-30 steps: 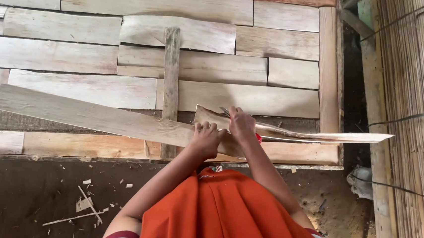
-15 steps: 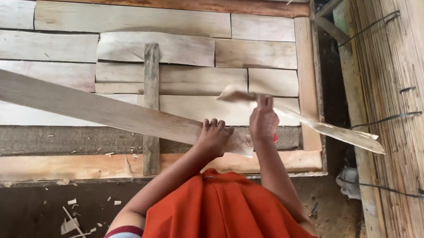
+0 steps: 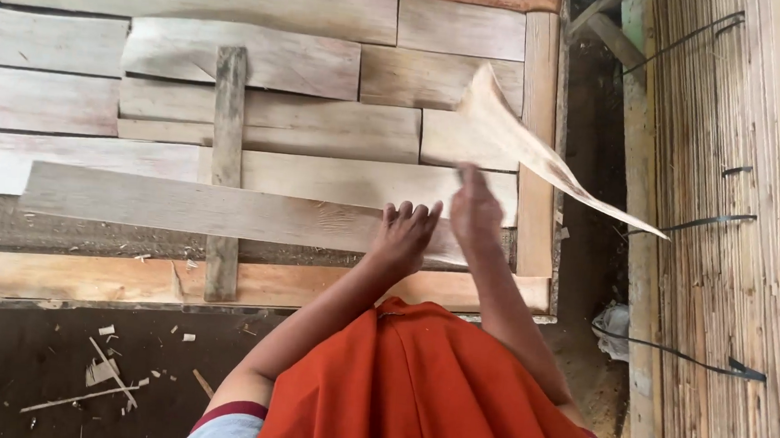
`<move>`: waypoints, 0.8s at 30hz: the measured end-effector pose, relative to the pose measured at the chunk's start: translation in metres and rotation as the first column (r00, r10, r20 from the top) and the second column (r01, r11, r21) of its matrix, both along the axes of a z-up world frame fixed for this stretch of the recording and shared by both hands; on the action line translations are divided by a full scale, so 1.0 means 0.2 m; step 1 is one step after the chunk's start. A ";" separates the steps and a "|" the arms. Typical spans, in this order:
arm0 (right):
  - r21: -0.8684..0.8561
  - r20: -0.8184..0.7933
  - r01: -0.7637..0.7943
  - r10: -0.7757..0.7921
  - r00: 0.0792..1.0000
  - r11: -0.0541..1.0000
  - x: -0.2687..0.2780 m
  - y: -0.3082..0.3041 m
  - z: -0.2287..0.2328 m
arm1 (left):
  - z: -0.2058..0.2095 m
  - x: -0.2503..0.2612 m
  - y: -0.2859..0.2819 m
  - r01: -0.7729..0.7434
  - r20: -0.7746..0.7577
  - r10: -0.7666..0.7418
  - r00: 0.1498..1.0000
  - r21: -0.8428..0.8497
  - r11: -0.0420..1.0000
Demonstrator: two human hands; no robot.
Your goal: The person uses a red utility knife to cut and trim thin wooden planks on a workbench. They repeatedly position the planks, score the wood, and snap off excess pieces to fit them into a larger wooden frame.
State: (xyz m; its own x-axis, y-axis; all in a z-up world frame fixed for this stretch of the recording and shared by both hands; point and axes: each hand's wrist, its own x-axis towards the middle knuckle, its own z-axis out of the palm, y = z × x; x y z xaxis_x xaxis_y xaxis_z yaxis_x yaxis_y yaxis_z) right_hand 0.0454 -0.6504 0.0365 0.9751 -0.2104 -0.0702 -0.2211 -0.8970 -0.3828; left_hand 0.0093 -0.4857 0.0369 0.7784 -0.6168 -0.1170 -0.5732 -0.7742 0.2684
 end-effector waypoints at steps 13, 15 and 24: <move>0.322 -0.534 0.054 0.134 0.835 0.945 -0.04 -0.05 0.21 | -0.16 -0.06 -0.11 -0.048 0.161 0.055 0.985 -0.044 0.998; 0.345 -0.514 0.075 0.121 0.849 0.936 -0.04 -0.07 0.21 | -0.14 -0.04 -0.09 -0.017 0.115 0.028 0.993 -0.096 0.995; 0.016 -0.426 0.017 -0.008 0.905 1.000 -0.05 -0.23 0.01 | -0.09 -0.05 0.06 -0.056 -0.132 0.045 0.990 -0.078 0.995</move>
State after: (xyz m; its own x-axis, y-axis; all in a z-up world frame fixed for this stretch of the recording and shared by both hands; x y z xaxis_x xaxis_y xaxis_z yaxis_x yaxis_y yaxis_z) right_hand 0.0348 -0.6971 0.0387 0.8486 -0.2170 -0.4825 -0.3779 -0.8869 -0.2659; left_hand -0.0015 -0.4728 0.0180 0.7901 -0.5889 -0.1702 -0.4900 -0.7736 0.4018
